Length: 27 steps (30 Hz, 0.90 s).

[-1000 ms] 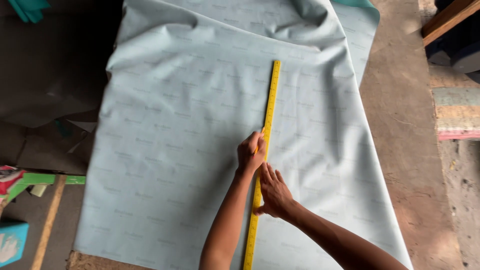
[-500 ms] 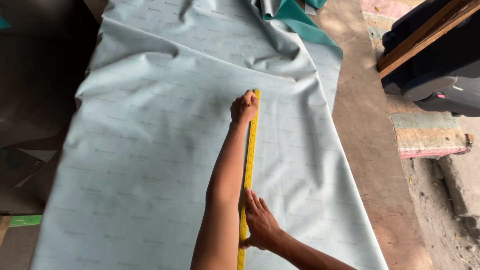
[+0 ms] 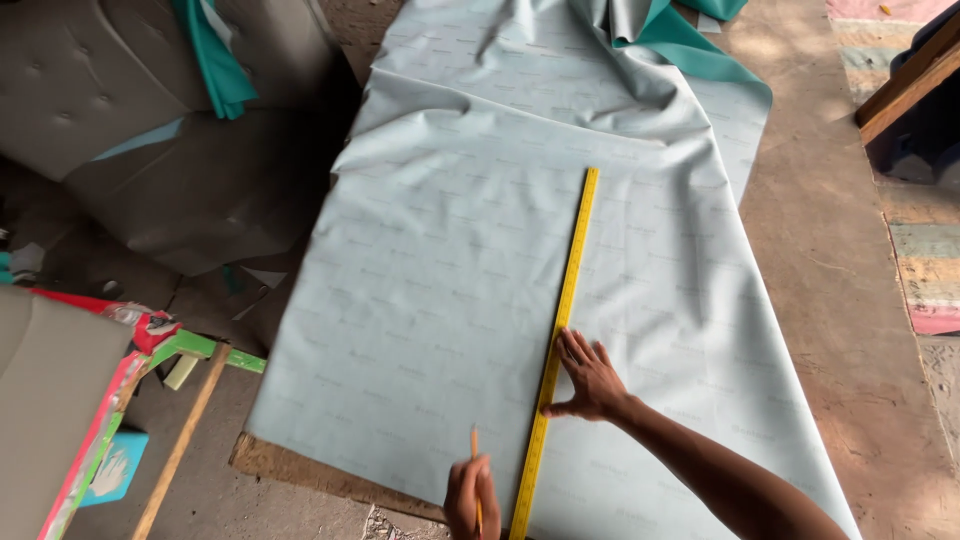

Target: The person measures and marks a large piece of light blue fabric laid out on a wooden table using a yellow ruler and a pencil. They repeatedly reposition the ruler to mark measurements along the length and width of the fabric.

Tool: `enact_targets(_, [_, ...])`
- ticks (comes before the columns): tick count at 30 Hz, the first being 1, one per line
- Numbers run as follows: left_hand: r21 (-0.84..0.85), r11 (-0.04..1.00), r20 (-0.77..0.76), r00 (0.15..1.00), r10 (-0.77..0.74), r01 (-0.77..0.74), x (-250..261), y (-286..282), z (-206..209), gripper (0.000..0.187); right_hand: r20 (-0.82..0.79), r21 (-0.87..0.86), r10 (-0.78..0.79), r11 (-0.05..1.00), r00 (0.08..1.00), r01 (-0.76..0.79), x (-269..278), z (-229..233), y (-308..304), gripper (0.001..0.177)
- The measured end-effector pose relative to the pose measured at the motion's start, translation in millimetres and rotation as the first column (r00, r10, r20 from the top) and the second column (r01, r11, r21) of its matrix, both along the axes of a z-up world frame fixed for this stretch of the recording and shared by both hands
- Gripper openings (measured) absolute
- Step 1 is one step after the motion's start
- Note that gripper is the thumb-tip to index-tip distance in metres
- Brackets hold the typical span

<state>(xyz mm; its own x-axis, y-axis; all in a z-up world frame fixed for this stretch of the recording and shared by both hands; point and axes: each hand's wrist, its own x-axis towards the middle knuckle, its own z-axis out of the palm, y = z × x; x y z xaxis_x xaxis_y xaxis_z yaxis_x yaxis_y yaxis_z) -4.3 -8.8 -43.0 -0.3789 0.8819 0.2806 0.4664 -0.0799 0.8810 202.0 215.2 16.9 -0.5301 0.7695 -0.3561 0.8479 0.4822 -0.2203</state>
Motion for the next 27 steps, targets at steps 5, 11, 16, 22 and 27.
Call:
enact_targets(5, [-0.100,0.902,-0.176,0.899,0.400,-0.421,-1,-85,-83,0.028,-0.034,0.023,0.111,0.994,0.993,-0.110,1,-7,-88,0.105])
enact_targets(11, [-0.535,0.713,-0.058,0.862,0.503,-0.452,23,-164,-78,0.030,-0.003,0.114,0.050,0.992,0.999,-0.049,-10,-30,-85,0.108])
enact_targets(16, [-0.729,0.542,0.000,0.792,0.611,-0.419,22,-189,-34,0.032,-0.330,0.136,-0.033,0.987,0.943,0.083,-3,-47,-113,0.102])
enact_targets(22, [-0.656,0.557,0.074,0.690,0.720,-0.510,1,-214,17,0.035,-0.385,0.415,0.102,0.907,0.917,0.073,12,-68,-124,0.092])
enact_targets(27, [-0.658,0.520,0.236,0.507,0.829,-0.545,-14,-218,40,0.038,-0.431,0.349,0.052,0.930,0.901,0.113,8,-53,-131,0.090])
